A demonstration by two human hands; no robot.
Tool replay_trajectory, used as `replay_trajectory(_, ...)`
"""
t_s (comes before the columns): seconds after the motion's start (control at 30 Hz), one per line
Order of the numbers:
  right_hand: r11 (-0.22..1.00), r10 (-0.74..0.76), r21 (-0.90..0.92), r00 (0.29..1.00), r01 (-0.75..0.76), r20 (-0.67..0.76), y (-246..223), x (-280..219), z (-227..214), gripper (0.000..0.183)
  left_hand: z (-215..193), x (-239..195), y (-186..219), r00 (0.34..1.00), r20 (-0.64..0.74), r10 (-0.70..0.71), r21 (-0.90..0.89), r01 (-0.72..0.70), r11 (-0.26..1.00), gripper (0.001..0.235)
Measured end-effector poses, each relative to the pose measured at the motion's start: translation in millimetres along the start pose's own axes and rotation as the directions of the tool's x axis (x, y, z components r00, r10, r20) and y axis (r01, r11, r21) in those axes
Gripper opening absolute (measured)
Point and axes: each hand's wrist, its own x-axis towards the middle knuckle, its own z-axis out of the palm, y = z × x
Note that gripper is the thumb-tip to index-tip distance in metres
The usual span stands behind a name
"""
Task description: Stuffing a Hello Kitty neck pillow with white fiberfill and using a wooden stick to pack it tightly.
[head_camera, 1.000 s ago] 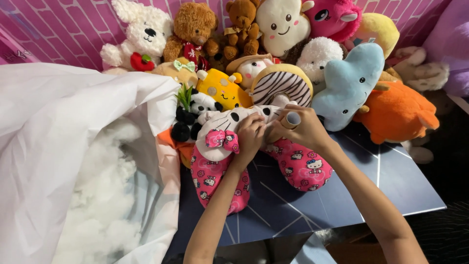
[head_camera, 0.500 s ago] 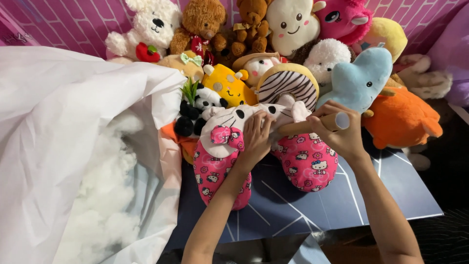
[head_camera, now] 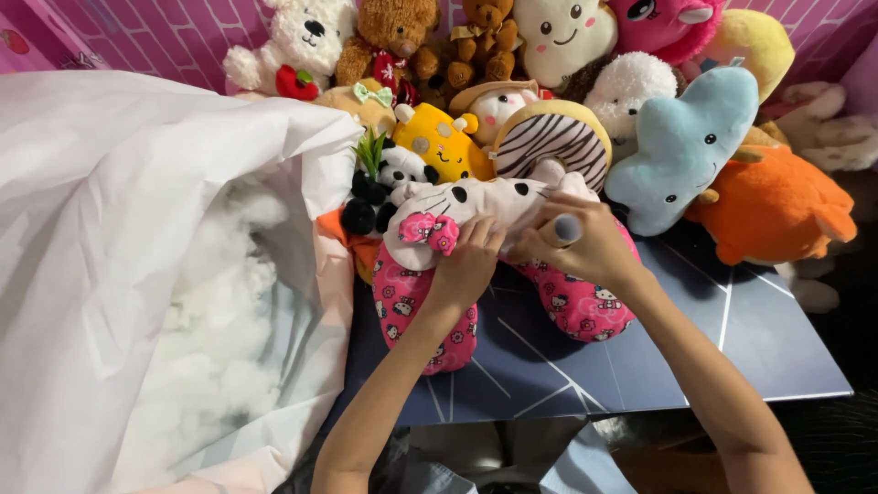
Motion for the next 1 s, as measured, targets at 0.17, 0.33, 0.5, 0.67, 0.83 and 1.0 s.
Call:
replay_trajectory(0.17, 0.979, -0.036, -0.194, 0.991, 0.06, 0.128, 45, -8, 22, 0.017, -28, -12, -4, 0.931, 0.364, 0.012, 0.026, -0.023, 0.999, 0.051)
replay_trajectory(0.33, 0.949, 0.001, -0.312, 0.992, 0.037, 0.123, 53, -9, 24, 0.02, -41, -7, 0, 0.941, 0.339, 0.022, -0.012, -0.019, 1.0, 0.042)
replay_trajectory(0.5, 0.963, 0.024, -0.269, 0.995, 0.003, 0.095, 46, 0, 19, 0.018, -21, -14, -2, 0.957, 0.29, -0.011, 0.033, 0.002, 0.999, 0.037)
replay_trajectory(0.67, 0.96, 0.019, -0.279, 0.998, -0.004, 0.052, 30, -14, 29, 0.011, -26, -10, 3, 0.957, 0.289, -0.024, 0.012, 0.021, 1.0, 0.034)
replay_trajectory(0.83, 0.95, -0.025, -0.308, 0.998, 0.042, 0.058, 50, -25, 32, 0.012, -26, -9, 0, 0.924, 0.382, -0.031, 0.06, 0.008, 0.998, 0.036)
replay_trajectory(1.0, 0.983, 0.024, -0.184, 1.0, -0.023, 0.003, 12, -21, 9, 0.004, -22, -13, 7, 0.964, 0.266, -0.011, 0.141, -0.028, 0.99, 0.042)
